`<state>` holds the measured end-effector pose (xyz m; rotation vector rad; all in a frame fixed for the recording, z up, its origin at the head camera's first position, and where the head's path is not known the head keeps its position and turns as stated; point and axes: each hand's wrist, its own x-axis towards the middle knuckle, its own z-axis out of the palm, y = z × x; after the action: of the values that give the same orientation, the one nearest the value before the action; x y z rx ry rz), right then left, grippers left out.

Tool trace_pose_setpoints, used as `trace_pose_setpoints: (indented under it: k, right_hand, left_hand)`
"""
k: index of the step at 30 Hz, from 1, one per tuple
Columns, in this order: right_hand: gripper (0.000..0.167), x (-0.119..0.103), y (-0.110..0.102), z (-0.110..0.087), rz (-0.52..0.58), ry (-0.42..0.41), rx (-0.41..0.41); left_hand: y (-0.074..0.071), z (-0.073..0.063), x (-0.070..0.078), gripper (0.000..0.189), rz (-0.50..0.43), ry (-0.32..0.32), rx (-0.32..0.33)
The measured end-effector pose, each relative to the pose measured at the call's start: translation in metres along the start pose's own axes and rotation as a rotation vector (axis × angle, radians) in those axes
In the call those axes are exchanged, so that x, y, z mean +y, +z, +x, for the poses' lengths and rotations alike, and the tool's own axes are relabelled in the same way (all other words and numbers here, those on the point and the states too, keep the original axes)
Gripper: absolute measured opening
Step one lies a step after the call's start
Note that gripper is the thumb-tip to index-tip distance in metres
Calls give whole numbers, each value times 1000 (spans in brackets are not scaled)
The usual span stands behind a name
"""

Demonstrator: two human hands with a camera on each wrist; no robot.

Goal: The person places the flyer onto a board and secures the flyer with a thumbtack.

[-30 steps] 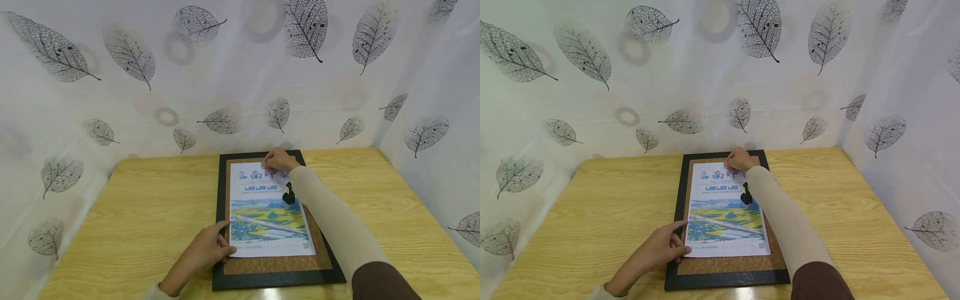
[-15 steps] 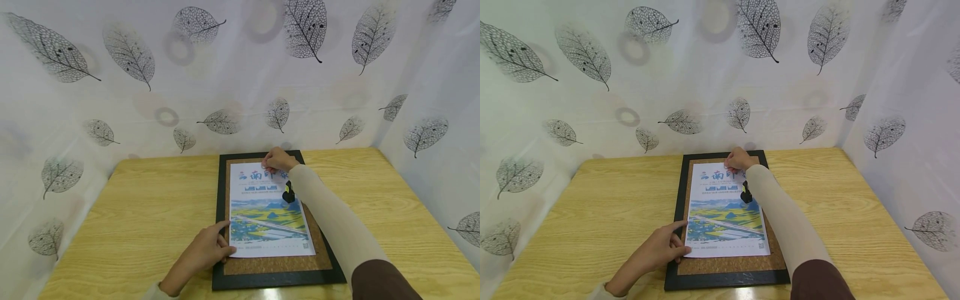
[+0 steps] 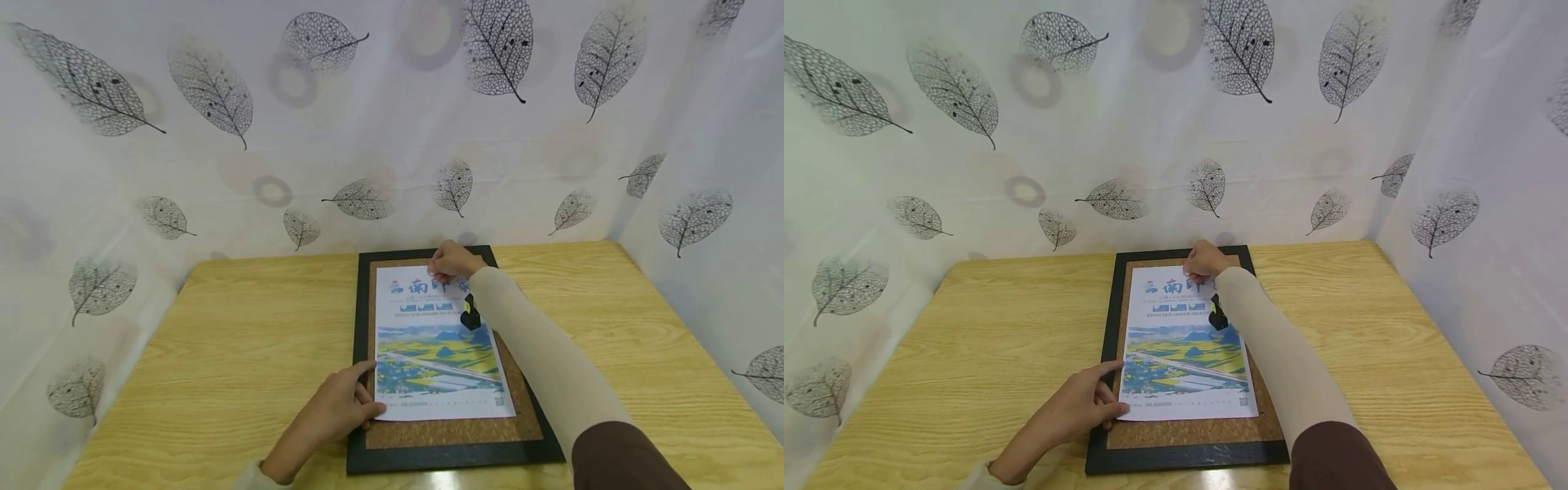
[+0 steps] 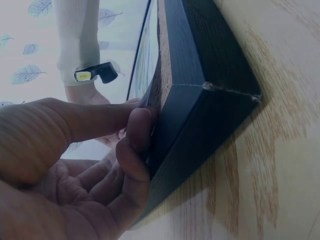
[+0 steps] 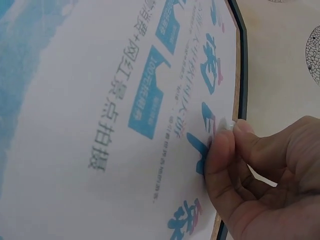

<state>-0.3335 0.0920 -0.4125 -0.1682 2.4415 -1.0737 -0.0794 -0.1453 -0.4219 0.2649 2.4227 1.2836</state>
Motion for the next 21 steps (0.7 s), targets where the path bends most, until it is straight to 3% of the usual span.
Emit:
trace_pose_setpoints:
  k: [21]
  right_hand:
    - [16, 0, 0, 1, 19, -16, -42]
  left_hand:
    - [-1, 0, -2, 75, 9, -15, -4]
